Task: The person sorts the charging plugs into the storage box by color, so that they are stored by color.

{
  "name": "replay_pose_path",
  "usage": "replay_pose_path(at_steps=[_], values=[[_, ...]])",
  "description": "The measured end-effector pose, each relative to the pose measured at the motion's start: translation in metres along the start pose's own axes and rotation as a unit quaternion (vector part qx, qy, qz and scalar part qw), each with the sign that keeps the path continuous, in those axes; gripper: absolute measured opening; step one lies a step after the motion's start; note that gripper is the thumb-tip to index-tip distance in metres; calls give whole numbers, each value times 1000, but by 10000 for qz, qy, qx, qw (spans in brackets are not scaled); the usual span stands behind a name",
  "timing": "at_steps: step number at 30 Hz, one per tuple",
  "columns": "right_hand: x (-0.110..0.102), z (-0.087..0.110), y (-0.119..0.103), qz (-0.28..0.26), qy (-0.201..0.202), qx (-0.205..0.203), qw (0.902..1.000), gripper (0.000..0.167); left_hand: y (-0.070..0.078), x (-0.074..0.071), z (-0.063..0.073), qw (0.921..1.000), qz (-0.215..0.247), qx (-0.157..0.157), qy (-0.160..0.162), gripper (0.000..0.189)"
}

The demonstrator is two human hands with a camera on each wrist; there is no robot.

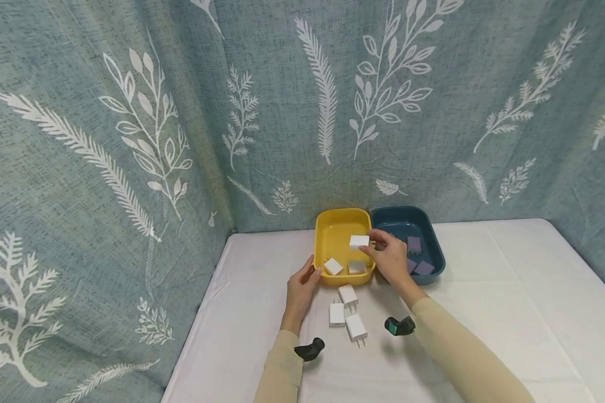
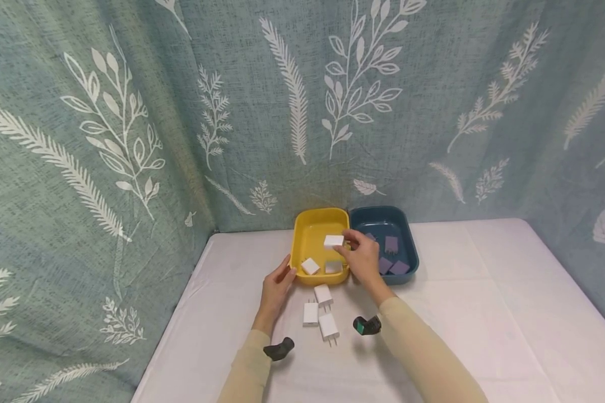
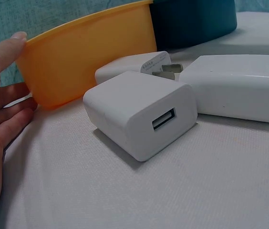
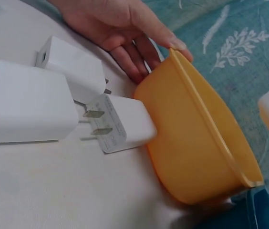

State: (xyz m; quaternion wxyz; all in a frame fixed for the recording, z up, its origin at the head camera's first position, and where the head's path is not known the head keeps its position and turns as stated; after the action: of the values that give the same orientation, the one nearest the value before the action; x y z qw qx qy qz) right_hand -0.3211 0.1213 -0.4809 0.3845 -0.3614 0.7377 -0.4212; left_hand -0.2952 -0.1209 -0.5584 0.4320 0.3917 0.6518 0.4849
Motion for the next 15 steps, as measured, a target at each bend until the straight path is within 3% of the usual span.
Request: replay_pose_path(at_steps=[15], values=[[-2, -5, 8, -286, 166, 283, 9991, 49, -1, 1, -1, 9999, 31, -92, -37, 51]])
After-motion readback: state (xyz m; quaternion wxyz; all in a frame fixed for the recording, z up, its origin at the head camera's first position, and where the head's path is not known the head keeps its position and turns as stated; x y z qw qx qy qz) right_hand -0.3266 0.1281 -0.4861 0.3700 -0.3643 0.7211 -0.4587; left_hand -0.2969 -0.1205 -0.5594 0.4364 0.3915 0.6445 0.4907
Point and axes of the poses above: each hand's wrist, its own z-axis away from the middle knuckle, its own x-axis out of the palm, y = z × x, the point moved 4 cm from there along -z, towards the middle knuckle, and after that the axes turned 14 degrees about y, right-handed, at the moved point
